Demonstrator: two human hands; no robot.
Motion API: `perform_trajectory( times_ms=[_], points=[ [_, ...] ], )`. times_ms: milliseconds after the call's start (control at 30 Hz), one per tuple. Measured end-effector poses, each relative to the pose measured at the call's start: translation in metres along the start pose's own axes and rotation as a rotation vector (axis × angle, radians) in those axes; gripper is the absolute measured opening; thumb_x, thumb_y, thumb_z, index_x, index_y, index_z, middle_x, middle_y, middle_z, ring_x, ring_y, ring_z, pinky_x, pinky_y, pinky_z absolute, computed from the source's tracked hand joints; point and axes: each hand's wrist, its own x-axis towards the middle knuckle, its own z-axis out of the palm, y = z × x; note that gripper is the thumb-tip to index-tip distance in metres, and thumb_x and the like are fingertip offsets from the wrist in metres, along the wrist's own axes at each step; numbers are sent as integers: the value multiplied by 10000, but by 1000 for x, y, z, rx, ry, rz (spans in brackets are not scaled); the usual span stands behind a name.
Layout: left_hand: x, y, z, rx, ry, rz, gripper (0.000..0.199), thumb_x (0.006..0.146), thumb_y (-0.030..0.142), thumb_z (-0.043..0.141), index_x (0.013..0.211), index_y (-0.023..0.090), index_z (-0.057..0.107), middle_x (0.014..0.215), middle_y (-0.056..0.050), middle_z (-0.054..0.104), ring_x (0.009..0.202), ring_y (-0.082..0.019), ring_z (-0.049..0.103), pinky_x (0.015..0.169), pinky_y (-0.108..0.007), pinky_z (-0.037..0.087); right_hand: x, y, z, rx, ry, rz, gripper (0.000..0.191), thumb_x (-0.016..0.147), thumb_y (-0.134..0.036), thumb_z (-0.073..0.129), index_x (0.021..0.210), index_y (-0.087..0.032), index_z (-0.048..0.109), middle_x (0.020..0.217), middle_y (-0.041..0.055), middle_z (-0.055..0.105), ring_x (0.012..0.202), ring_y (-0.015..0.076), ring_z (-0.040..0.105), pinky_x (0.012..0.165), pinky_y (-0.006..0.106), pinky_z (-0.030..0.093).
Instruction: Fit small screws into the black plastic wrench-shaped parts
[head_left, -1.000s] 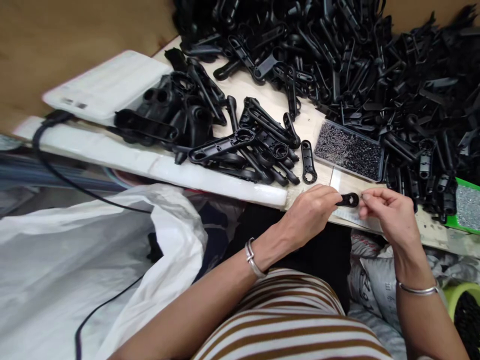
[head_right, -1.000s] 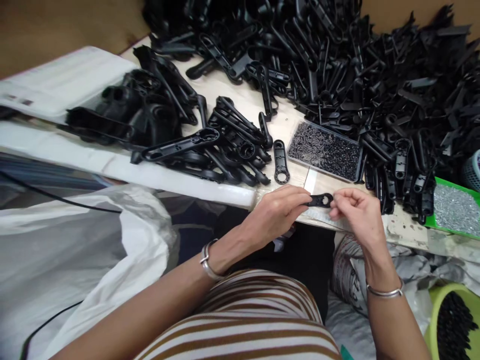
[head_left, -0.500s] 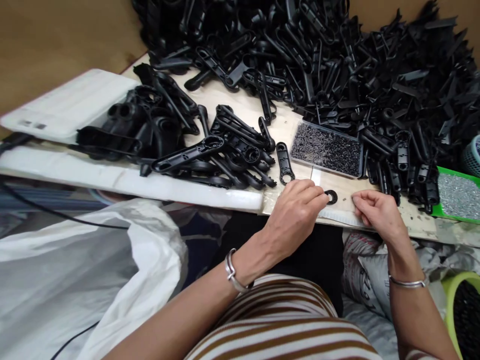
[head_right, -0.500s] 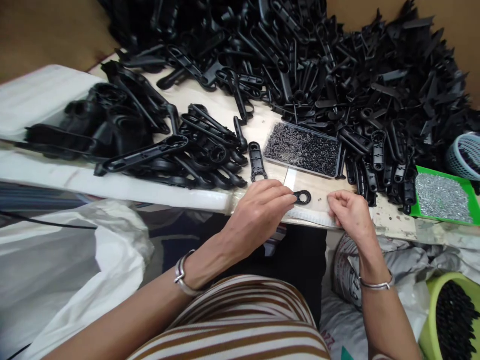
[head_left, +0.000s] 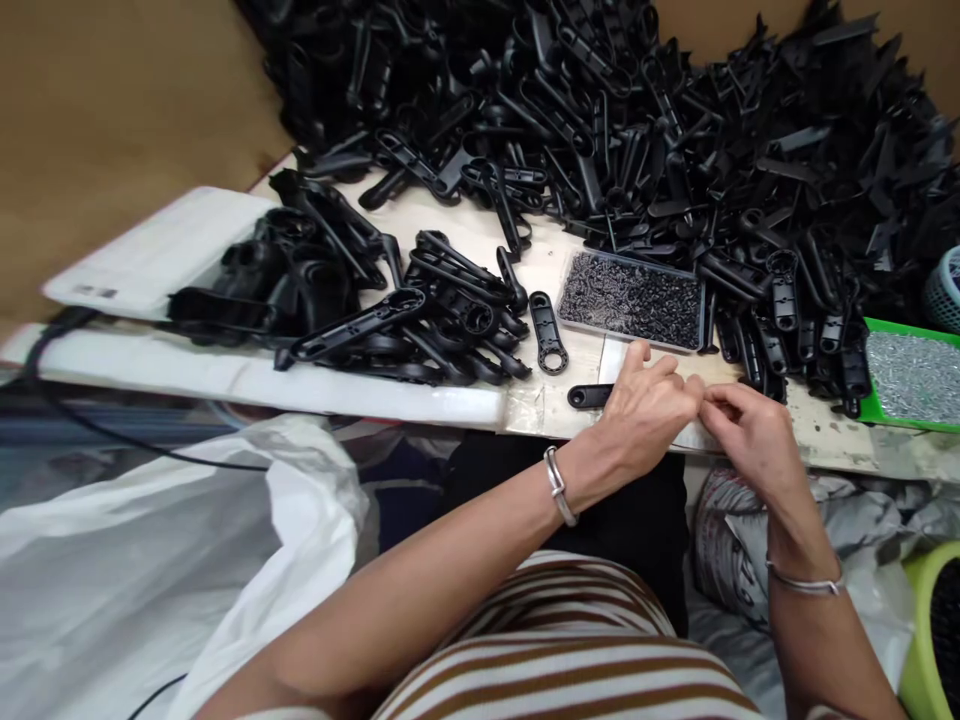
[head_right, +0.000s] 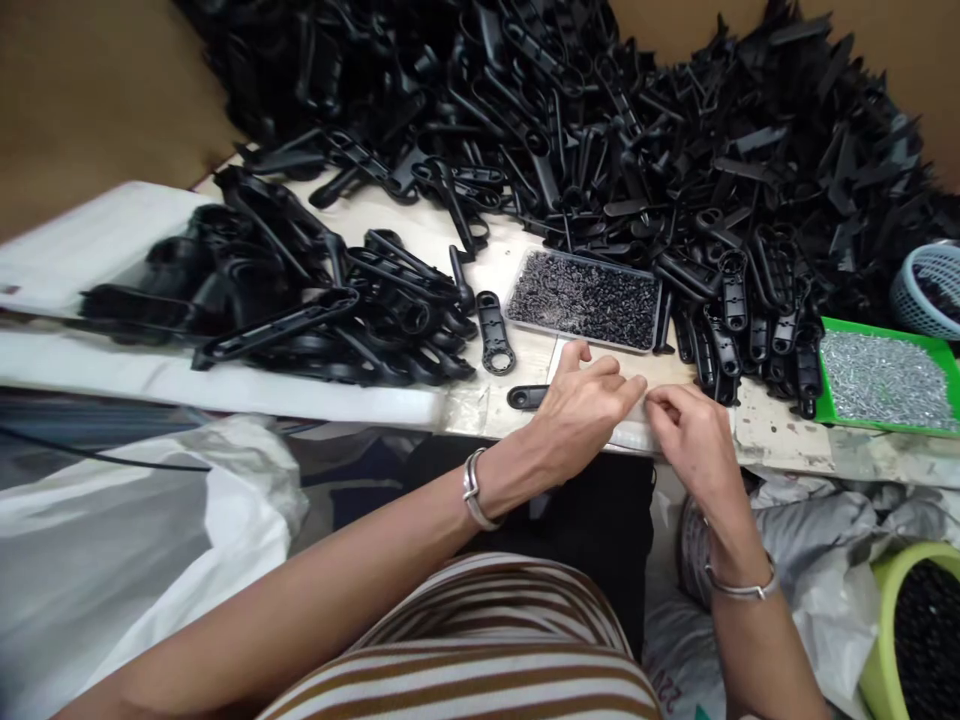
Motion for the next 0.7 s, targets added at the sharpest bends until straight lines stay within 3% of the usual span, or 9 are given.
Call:
perform_trajectory(
  times_ms=[133, 300, 500, 700],
  points=[
    [-8, -1, -4, -177, 117, -98, 159, 867, 53, 494, 947, 134, 606, 718, -32, 664, 786, -197, 611, 773, -363, 441, -6, 1, 3, 571, -18, 270, 219, 792, -375, 691, 871, -172, 696, 599, -9, 606, 498, 116, 509, 470, 227, 393],
    [-21, -1, -20, -653, 191, -352, 318, 814, 72, 609, 1116, 164, 575, 785, 20, 721, 716, -109, 657, 730, -226, 502, -14, -15, 13, 892, -70, 255, 182, 788, -334, 737, 877, -176, 721, 667, 4, 640, 520, 90, 542, 500, 206, 434],
    [-30, -5, -27, -1003, 147, -531, 413, 780, 60, 619, 1179, 145, 557, 776, 11, 731, 699, -105, 677, 719, -212, 519, -17, -29, 24, 914, -41, 235, 174, 774, -318, 753, 870, -177, 722, 687, 19, 664, 559, 119, 589, 519, 235, 500],
    [-35, -8, -31, -1164, 148, -602, 428, 754, 66, 635, 1175, 118, 572, 776, -10, 730, 698, -114, 672, 683, -210, 518, -20, -30, 26, 708, -9, 176, 190, 823, -342, 709, 928, -184, 713, 718, 22, 686, 605, 145, 635, 586, 277, 558]
  ],
)
